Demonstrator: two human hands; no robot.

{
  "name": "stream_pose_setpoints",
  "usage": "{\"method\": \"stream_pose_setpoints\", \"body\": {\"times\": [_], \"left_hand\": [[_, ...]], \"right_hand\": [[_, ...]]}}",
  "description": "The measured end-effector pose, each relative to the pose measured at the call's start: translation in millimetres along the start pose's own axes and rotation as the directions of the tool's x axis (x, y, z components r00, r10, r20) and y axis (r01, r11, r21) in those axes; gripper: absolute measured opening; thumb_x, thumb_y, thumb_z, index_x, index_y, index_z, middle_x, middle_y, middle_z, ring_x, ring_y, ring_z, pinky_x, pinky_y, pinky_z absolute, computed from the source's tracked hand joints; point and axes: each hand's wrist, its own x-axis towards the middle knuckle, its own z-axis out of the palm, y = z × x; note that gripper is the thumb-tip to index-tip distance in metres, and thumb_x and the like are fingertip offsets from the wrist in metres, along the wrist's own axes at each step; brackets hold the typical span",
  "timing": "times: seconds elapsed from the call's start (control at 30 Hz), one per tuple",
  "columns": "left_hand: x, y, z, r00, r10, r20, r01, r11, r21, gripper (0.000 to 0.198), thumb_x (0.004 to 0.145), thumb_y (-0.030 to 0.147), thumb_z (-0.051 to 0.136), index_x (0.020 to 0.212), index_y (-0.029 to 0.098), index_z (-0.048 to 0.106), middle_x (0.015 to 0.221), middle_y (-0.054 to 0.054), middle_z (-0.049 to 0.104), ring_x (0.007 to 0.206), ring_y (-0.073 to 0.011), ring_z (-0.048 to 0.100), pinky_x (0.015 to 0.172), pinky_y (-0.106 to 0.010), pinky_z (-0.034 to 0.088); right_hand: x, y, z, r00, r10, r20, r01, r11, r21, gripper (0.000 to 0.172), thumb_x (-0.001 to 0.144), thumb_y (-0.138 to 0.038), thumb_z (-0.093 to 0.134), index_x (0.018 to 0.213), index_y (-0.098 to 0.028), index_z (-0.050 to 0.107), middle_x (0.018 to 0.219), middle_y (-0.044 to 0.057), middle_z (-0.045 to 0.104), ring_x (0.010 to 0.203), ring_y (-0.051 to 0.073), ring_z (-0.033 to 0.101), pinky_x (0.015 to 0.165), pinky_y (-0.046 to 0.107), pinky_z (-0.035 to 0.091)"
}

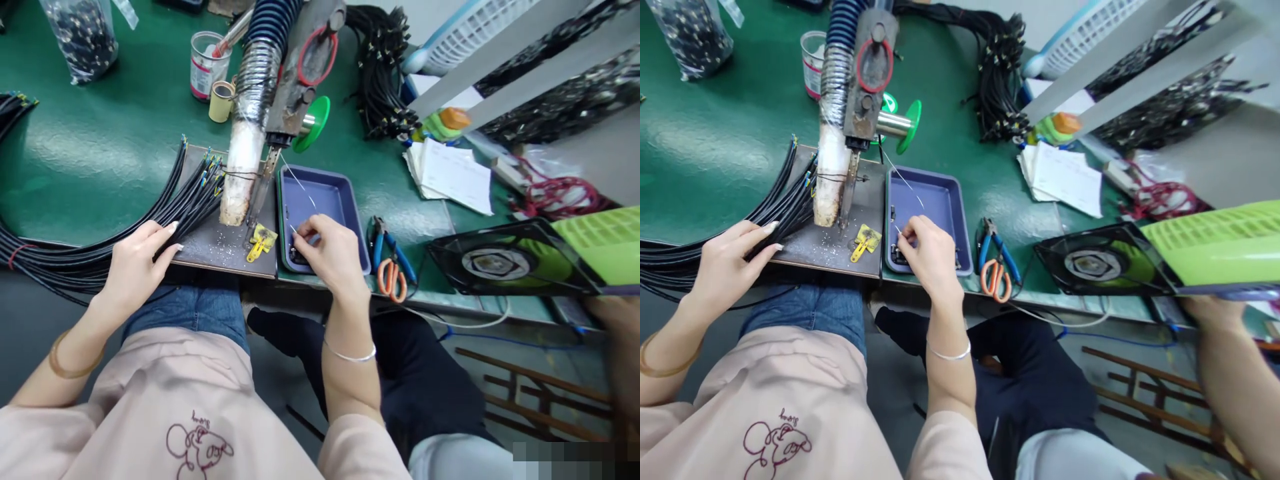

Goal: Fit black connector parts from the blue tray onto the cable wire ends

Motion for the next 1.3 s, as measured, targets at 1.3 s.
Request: {"method": "stream_pose_setpoints", "body": {"times": [1.3], "left_hand": [[3,74,48.5,0.921,-0.154,0.359,0.389,0.284,-0.876,0.019,0.089,0.031,0.068,0.080,0.015,0.062,0.063,-0.002,0.070,0.053,-0.0092,0.059,0.059,-0.022,0.049]], "right_hand": [[-65,-94,37,0.898,0.192,-0.396,0.087,0.805,0.587,0.006,0.094,-0.027,0.064,0.088,-0.024,0.062,0.098,0.005,0.074,0.083,0.022,0.077,0.071,0.039,0.063]]}}
